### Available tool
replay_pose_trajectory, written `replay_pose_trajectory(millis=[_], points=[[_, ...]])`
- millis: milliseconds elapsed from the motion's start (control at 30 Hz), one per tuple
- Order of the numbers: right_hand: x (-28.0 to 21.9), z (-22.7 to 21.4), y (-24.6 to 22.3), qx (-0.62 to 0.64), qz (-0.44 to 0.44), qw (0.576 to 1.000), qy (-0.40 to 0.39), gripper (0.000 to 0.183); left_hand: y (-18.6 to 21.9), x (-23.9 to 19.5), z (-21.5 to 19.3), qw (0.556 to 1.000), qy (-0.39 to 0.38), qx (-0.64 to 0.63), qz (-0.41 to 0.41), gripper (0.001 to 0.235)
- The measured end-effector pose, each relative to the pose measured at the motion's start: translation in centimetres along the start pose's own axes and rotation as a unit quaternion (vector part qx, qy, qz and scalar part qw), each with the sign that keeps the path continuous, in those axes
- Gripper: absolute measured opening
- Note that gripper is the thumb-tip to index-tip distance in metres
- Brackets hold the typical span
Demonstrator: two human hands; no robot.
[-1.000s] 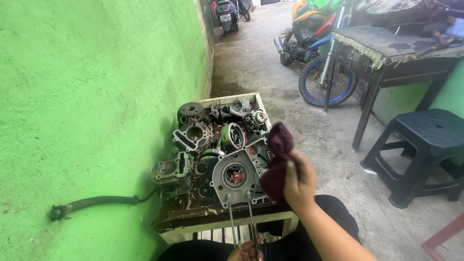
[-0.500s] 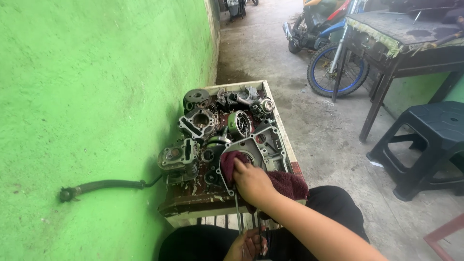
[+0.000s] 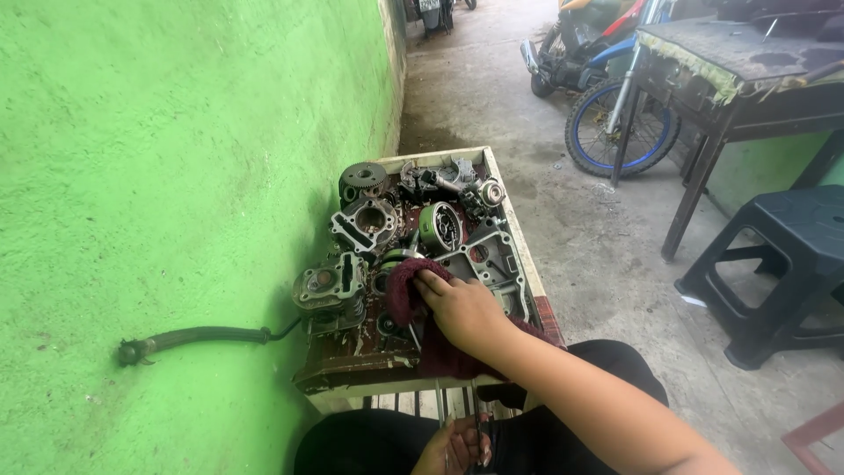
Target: Cleaning motorcycle engine components with a cloth
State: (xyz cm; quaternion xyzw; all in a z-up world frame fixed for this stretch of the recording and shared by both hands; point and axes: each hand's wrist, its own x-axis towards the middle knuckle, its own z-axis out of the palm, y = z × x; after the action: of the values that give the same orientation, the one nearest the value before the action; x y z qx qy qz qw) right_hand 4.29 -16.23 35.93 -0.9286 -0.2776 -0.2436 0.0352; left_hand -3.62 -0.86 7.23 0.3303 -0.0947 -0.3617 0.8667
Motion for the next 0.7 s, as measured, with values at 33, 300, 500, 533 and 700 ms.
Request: replay_pose_trajectory(millis=[33, 300, 500, 533, 700], points=[[-0.3, 0.3, -0.1, 0.003, 0.001, 1.000, -0.002, 0.049, 0.2, -0.2, 0.4, 1.000, 0.002, -0.001, -0.002, 0.075], [-1.1, 1.5, 1.1, -0.058, 0.126, 0.979, -0.151, 0.056, 1.3, -0.7, 2.4, 0.999, 0.022, 0.019, -0.022, 0.073], [-2.2, 3.7, -0.5, -0.214, 0.105, 0.970, -0.038, 0.048, 1.4, -0.9, 3.0, 1.000, 0.014, 0.026, 0.010, 0.076], [-2.7, 3.5, -0.9, -0.213, 0.105, 0.971, -0.040, 0.048, 1.3, -0.9, 2.7, 1.000, 0.015, 0.025, 0.009, 0.076], [-6.5, 2.1, -2.3, -0.114, 0.092, 0.977, -0.153, 0.039, 0.2, -0.4, 0.9, 0.999, 0.005, 0.005, 0.039, 0.051]])
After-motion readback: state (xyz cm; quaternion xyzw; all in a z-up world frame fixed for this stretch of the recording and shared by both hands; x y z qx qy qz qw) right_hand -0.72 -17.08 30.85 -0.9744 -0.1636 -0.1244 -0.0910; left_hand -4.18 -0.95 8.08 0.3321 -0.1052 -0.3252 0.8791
